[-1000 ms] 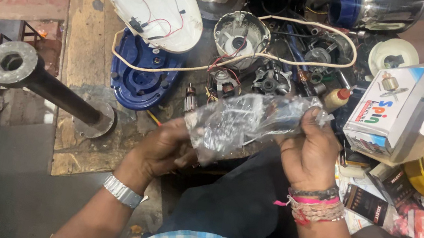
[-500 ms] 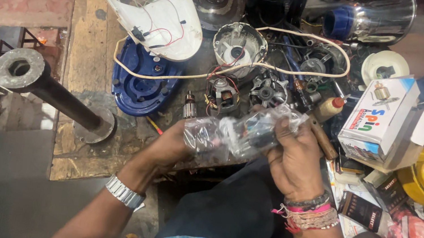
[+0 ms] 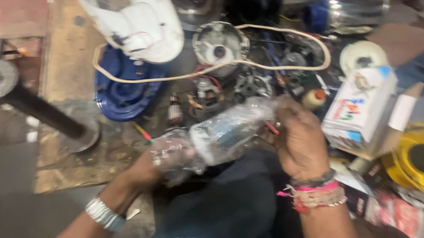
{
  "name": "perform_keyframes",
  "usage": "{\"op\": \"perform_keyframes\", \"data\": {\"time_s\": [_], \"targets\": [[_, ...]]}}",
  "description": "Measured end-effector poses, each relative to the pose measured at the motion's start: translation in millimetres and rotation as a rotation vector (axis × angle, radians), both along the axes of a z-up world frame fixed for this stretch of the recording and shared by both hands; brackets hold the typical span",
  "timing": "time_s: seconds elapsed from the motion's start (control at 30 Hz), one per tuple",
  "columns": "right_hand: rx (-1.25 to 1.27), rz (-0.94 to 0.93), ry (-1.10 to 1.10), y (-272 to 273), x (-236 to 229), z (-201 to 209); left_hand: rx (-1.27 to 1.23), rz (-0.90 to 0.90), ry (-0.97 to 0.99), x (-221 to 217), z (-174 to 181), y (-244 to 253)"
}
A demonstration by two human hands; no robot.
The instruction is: The person disassembles a blender motor by hand and using a screwdriver, removing components from the armature and housing, then reassembles the motor assembly.
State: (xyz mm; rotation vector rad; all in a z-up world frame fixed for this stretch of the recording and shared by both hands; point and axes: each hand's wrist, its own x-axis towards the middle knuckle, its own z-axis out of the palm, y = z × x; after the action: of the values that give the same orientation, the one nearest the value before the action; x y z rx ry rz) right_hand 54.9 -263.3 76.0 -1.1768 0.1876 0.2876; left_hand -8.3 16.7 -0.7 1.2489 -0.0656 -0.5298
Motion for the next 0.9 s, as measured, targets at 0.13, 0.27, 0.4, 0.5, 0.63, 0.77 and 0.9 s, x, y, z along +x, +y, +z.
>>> {"op": "perform_keyframes", "data": {"time_s": [0.13,0.27,0.4,0.5,0.63,0.77,0.9], "targets": [[-0.161,0.119,-0.055,-8.3,-3.2,-8.4,-0.149,0.072,0.145,-6.4,-6.0,-3.5],[-0.600,-0.227,-0.298,-53.8,24.8,-14.0,-0.197,-0.023,0.128,-9.1,-5.5,-3.0],[-1.425,-0.390,-0.533,-134.8,52.2,-8.9,-0.090,-0.011,0.173,-15.3,-3.4,12.0],[-1.808,-0.236,-0.503,-173.1,53.1,-9.3,-0.025,0.037,0.107,-14.3,-10.3,22.7],[-2.013,-0.097,-0.495,-186.8,48.9,-17.7,-0.134,0.094,0.065,-6.7,-18.8,20.9],[-1.944,-0.153,-0.482,-211.6,40.6,-34.0,-0.111,0.154,0.090,-4.4,-13.1,17.9],[-1.535,-0.304,-0.409,-224.4,47.0,-60.7,-0.170,0.156,0.103,-7.6,-7.8,17.2]]}}
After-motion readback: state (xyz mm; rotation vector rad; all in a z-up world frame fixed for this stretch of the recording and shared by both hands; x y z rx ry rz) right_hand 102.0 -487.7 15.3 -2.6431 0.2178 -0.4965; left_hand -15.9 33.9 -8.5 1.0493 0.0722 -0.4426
